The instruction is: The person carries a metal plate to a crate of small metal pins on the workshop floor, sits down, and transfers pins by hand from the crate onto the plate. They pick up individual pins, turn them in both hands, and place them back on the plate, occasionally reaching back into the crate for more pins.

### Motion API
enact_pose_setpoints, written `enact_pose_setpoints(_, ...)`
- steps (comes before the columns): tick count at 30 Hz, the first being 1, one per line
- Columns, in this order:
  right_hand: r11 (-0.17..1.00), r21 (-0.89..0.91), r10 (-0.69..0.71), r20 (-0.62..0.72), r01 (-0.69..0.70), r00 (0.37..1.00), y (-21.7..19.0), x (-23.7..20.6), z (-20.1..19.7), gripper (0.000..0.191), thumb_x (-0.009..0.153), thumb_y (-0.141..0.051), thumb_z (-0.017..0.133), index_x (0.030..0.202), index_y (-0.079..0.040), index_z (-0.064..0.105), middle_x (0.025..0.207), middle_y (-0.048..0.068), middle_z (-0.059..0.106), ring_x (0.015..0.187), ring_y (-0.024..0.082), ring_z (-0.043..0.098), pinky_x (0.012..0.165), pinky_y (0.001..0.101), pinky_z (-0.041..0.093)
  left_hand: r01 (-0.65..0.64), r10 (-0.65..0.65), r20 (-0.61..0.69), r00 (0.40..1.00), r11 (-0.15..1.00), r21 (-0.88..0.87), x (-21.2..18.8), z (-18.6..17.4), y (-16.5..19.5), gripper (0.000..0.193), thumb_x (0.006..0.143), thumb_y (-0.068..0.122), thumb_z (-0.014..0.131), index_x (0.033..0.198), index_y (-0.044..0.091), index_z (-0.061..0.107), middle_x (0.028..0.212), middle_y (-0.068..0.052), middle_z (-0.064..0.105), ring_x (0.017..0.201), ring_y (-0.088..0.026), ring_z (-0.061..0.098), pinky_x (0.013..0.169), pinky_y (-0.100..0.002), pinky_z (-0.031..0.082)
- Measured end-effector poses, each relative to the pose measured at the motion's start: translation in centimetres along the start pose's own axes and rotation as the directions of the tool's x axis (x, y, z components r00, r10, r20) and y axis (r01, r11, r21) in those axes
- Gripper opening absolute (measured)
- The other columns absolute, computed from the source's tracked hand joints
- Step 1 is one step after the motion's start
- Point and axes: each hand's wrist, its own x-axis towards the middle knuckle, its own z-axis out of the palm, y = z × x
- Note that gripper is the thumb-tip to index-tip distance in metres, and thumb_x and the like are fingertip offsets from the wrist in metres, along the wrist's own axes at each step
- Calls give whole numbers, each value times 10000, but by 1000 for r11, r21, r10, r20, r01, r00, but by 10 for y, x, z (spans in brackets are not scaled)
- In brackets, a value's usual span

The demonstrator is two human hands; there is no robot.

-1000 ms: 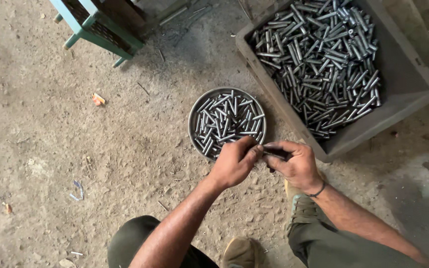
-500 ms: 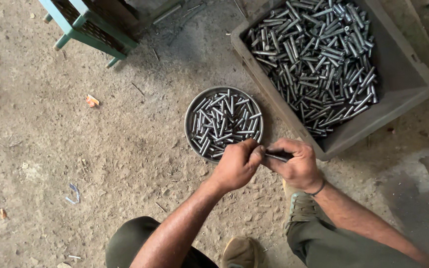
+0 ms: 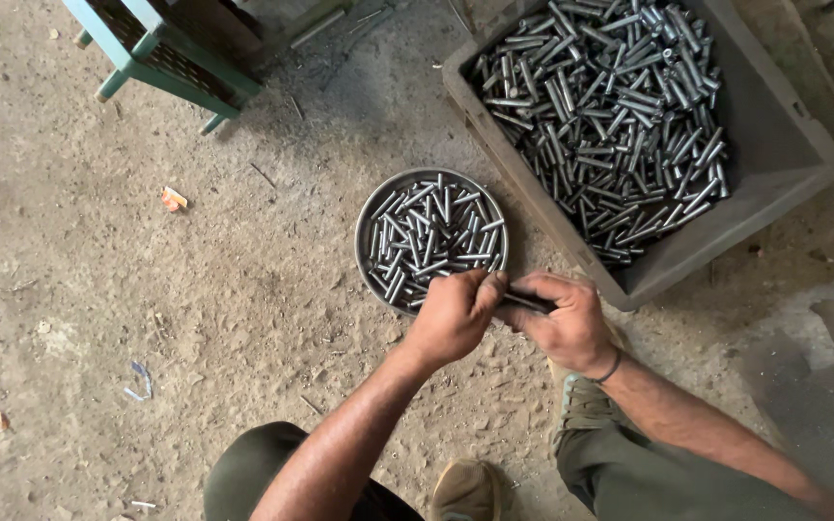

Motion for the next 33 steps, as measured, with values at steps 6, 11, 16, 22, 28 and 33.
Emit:
enact_pose_setpoints(6,948,152,279,30,-280,960,2,-5,5,115,908,-115,757,914,-2,739,699,28,708,603,65,651,538,239,518,-127,128,1,992,989,79,-3,-3,2,376,1022,317,553,858,-7,652,751,-218,695,723,-403,703,636,-474,536)
enact_pose_setpoints(11,991,3,131,30,-131,991,5,-7,-4,123,883,-105,761,940,3,767,729,23,711,612,69,649,541,240,509,-69,70,-7,998,996,56,-4,1,1,346,1020,278,532,869,-8,654,730,-226,680,730,-420,699,652,-483,535)
enact_pose_setpoints(16,913,285,265,136,-294,955,17,-14,-14,158,873,-74,715,996,15,757,777,29,721,654,63,669,582,232,560,-36,37,-10,999,998,45,-2,0,-2,362,1038,282,508,871,2,666,697,-203,676,668,-376,695,645,-471,537)
enact_pose_setpoints(22,874,257,374,188,-413,908,30,-22,-13,142,872,-76,738,952,38,764,725,56,729,617,89,685,554,246,561,2,-2,3,1000,1000,1,0,-15,-8,341,1027,279,487,914,16,671,697,-153,707,619,-274,708,631,-424,560)
enact_pose_setpoints(28,883,-368,423,362,-290,830,33,-26,-7,342,814,-166,780,1141,-64,771,895,66,770,658,157,726,554,301,585,143,-143,-7,990,984,106,8,-48,-40,293,1022,290,512,1000,55,685,819,-177,737,726,-332,725,684,-428,580)
enact_pose_setpoints(33,891,-387,-67,407,239,911,33,-25,-9,356,775,-187,797,1096,-41,750,1009,106,736,912,241,732,795,353,614,-64,137,-151,979,911,408,24,-61,-95,239,979,242,632,924,10,627,895,-229,699,863,-446,668,760,-527,518)
